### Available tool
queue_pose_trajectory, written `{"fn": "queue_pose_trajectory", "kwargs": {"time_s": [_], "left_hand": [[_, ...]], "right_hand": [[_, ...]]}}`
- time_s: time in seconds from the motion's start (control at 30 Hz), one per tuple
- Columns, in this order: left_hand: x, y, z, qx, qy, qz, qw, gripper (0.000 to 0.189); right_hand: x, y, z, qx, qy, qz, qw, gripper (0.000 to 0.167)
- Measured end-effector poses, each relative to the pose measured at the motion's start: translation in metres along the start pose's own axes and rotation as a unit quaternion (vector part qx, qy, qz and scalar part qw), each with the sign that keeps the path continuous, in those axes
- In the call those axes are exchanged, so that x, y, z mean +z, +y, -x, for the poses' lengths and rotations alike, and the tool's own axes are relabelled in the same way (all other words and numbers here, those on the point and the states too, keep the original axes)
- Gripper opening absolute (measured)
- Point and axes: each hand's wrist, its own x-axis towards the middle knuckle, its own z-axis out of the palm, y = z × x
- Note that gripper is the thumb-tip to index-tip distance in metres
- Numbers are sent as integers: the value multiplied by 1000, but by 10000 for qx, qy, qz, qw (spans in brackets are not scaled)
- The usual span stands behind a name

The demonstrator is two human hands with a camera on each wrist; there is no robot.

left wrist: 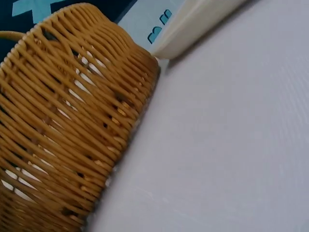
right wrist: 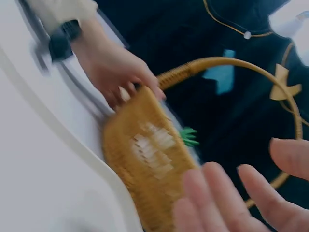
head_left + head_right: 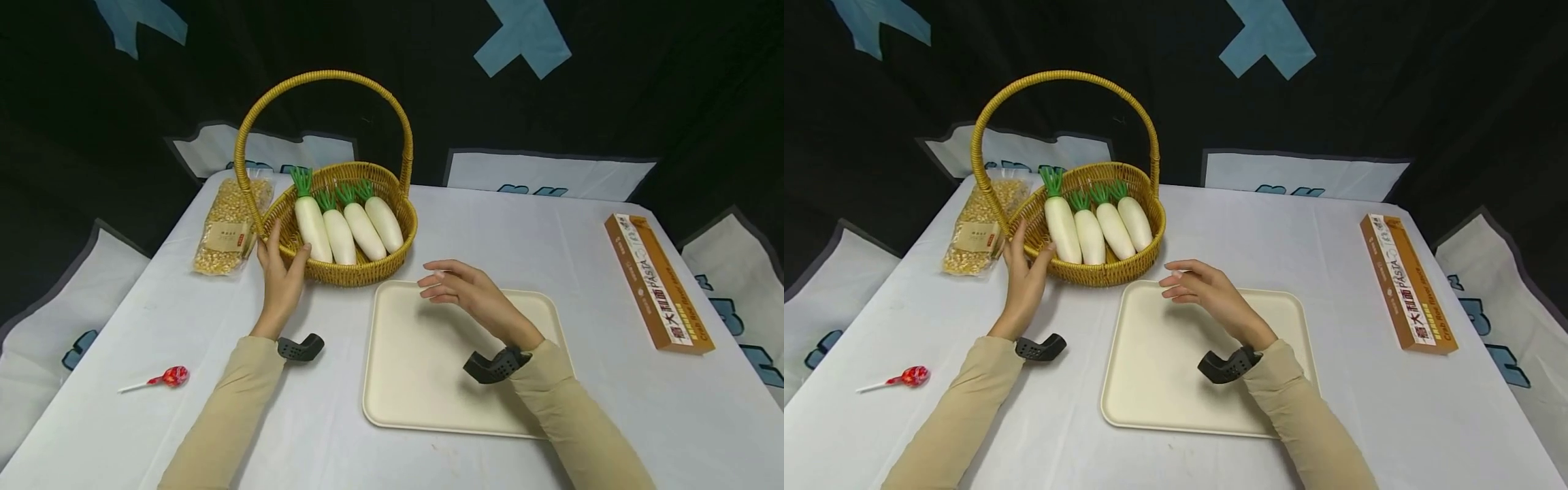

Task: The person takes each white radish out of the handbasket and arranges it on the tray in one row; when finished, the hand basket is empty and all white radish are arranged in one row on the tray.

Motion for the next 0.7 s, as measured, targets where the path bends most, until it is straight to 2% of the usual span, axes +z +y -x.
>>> {"fn": "queue_pose_trajectory", "kwargs": {"time_s": [0.07, 0.17, 0.23, 0.33, 0.4, 0.5, 0.57, 0.7], "left_hand": [[1, -3, -1, 89, 62, 41, 9999, 63], [4, -7, -3, 227, 301, 175, 9991, 55], [6, -8, -5, 254, 396, 248, 9986, 50], [7, -8, -6, 258, 498, 344, 9978, 47], [8, -8, -6, 249, 539, 369, 9976, 46], [8, -9, -6, 253, 598, 352, 9973, 45], [8, -9, -5, 251, 588, 309, 9975, 46], [7, -9, -4, 209, 530, 187, 9982, 47]], "right_hand": [[8, 1, -10, -70, 88, -213, 9997, 45], [20, 1, -29, -443, 505, -510, 9964, 45], [28, -1, -45, -829, 918, -799, 9891, 44], [36, -7, -70, -1349, 1484, -1194, 9724, 44], [40, -12, -86, -1486, 1782, -1205, 9652, 43], [42, -21, -107, -1337, 2120, -801, 9648, 43], [42, -27, -118, -1009, 2254, -398, 9682, 44], [40, -41, -133, -172, 2030, 380, 9783, 54]]}}
